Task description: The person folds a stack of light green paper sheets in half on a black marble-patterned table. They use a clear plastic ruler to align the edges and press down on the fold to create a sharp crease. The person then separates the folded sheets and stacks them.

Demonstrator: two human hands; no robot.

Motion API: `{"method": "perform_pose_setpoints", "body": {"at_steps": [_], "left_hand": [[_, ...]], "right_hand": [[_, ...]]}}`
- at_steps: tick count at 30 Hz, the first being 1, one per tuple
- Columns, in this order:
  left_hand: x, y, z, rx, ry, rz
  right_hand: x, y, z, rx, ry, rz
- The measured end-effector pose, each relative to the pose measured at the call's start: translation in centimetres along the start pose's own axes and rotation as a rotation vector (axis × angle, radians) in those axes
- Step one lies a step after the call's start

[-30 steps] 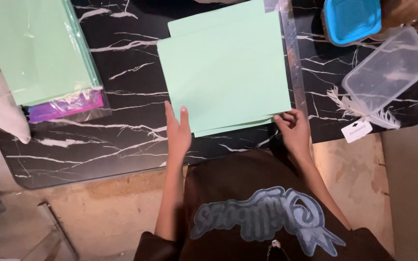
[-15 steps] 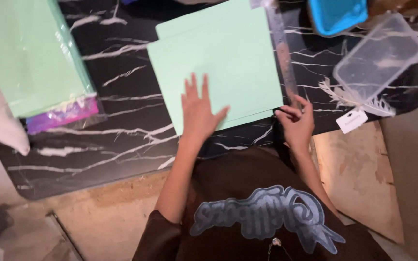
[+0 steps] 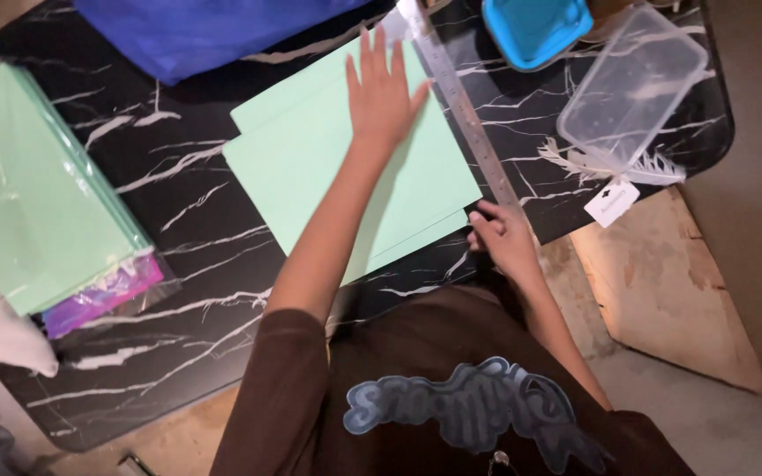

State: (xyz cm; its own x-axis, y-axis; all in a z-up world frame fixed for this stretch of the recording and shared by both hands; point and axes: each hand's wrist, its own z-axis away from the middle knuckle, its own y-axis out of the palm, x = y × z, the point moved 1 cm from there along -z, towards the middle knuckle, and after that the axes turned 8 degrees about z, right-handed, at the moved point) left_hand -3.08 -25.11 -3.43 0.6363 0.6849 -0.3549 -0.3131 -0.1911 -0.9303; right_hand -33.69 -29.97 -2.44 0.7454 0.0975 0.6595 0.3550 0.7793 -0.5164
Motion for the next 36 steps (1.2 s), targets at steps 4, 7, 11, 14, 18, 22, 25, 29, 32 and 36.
{"method": "perform_pose_setpoints", "body": {"at_steps": [4, 7, 11, 14, 18, 22, 25, 29, 32, 36], "left_hand": [[0.8, 0.2, -3.0, 0.074, -0.048, -0.064], [1.0, 0.4, -3.6, 0.023, -0.038, -0.058], [0.6, 0.2, -3.6, -0.043, -0.102, 0.039], [0.6, 0.3, -3.8, -0.032, -0.142, 0.08], [0.2, -0.2, -4.1, -0.06, -0.06, -0.106], [-0.9, -0.2, -4.0, -0.087, -0.043, -0.15], [-0.9, 1.0, -4.0, -0.04, -0.217, -0.001], [-0.9, 2.3, -4.5, -0.19, -0.221, 0.064], [-1.9, -1.3, -3.9, -0.058, -0.28, 0.104], [0.5, -1.6, -3.3, -0.135, -0.102, 0.258]], "right_hand": [[0.8, 0.0, 0.3, 0.296, 0.209, -0.657], [4.1, -0.7, 0.9, 0.429, 0.372, -0.99], [3.7, 0.0, 0.3, 0.552, 0.386, -1.261], [3.0, 0.1, -0.1, 0.582, 0.37, -1.325], [3.5, -0.4, -0.2, 0.66, 0.372, -1.426], [4.4, -0.5, -0.5, 0.725, 0.391, -1.444], [4.0, -0.5, -0.7, 0.63, 0.442, -1.434], [3.1, -0.2, -1.2, 0.613, 0.451, -1.477], [4.0, -0.6, -0.7, 0.6, 0.416, -1.47], [6.6, -1.9, 0.5, 0.544, 0.551, -1.359]]}}
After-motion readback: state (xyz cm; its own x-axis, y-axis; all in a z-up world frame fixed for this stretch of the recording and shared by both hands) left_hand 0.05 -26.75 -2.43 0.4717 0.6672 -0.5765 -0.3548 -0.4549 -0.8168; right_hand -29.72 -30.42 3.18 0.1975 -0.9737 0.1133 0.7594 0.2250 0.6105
